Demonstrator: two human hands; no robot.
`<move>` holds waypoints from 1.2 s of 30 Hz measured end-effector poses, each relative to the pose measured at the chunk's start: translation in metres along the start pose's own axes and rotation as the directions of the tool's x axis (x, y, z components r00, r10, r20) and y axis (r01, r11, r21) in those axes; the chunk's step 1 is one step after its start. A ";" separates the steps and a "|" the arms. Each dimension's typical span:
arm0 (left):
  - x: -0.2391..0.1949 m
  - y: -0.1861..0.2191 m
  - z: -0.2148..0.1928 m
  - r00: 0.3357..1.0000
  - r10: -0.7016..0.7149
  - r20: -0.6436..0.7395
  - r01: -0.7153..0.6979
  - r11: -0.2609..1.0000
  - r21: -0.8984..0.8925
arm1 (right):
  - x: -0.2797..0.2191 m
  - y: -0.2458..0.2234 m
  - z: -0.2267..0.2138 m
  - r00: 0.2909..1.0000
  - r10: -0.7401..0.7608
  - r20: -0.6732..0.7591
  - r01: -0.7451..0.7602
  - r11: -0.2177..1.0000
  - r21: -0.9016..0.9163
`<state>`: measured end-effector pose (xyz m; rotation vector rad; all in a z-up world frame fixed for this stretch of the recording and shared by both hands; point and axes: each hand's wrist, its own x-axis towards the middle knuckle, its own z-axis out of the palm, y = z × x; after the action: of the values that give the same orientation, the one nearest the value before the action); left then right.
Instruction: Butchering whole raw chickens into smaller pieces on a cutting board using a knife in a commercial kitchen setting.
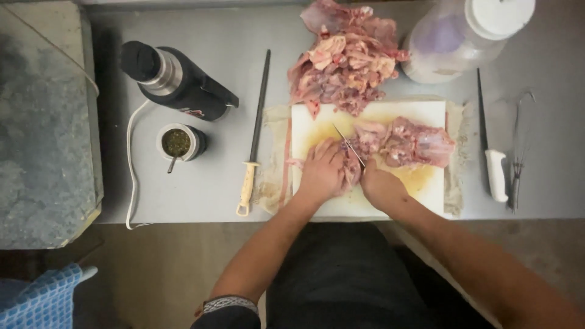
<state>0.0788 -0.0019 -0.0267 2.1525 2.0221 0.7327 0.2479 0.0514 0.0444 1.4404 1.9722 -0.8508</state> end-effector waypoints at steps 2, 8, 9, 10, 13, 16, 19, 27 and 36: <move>-0.002 -0.004 0.003 1.000 0.025 0.012 -0.025 1.000 -0.014 | -0.034 0.017 0.011 0.999 -0.009 -0.032 0.008 1.000 -0.022; 0.014 0.010 -0.073 0.960 -0.247 0.129 0.244 0.969 0.038 | -0.121 0.080 0.033 0.965 0.174 0.195 -0.185 0.982 0.043; 0.015 0.013 -0.081 0.951 -0.251 0.181 0.238 0.967 0.092 | -0.128 0.086 0.034 0.976 0.128 0.176 -0.126 0.992 -0.025; 0.023 0.013 -0.089 0.944 -0.241 0.226 0.212 0.967 0.143 | -0.130 0.091 0.034 0.986 0.086 0.145 -0.075 0.994 -0.085; 0.052 0.019 -0.113 0.824 -0.262 0.503 0.237 0.965 0.115 | -0.123 0.078 0.017 0.992 0.013 -0.124 -0.019 0.999 -0.045; 0.048 -0.037 -0.008 0.932 0.099 0.350 -0.126 0.990 0.056 | -0.082 0.060 0.007 0.986 -0.018 -0.165 0.005 0.997 -0.082; 0.073 -0.020 -0.042 0.919 0.369 0.140 -0.374 0.927 0.016 | -0.068 0.065 0.000 0.955 -0.058 -0.290 0.015 0.989 -0.148; -0.047 0.028 0.014 0.983 -0.119 0.140 0.121 0.993 -0.006 | -0.069 0.086 0.013 0.887 -0.333 -0.321 0.224 0.916 -0.332; -0.068 0.014 -0.056 0.999 -0.017 0.048 0.013 0.997 0.079 | -0.004 0.059 0.031 0.680 -0.658 -0.322 0.413 0.707 -0.574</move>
<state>0.0690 -0.0831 0.0097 2.1717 2.0733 0.6030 0.3075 0.0386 0.0177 0.8115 2.8631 -0.1525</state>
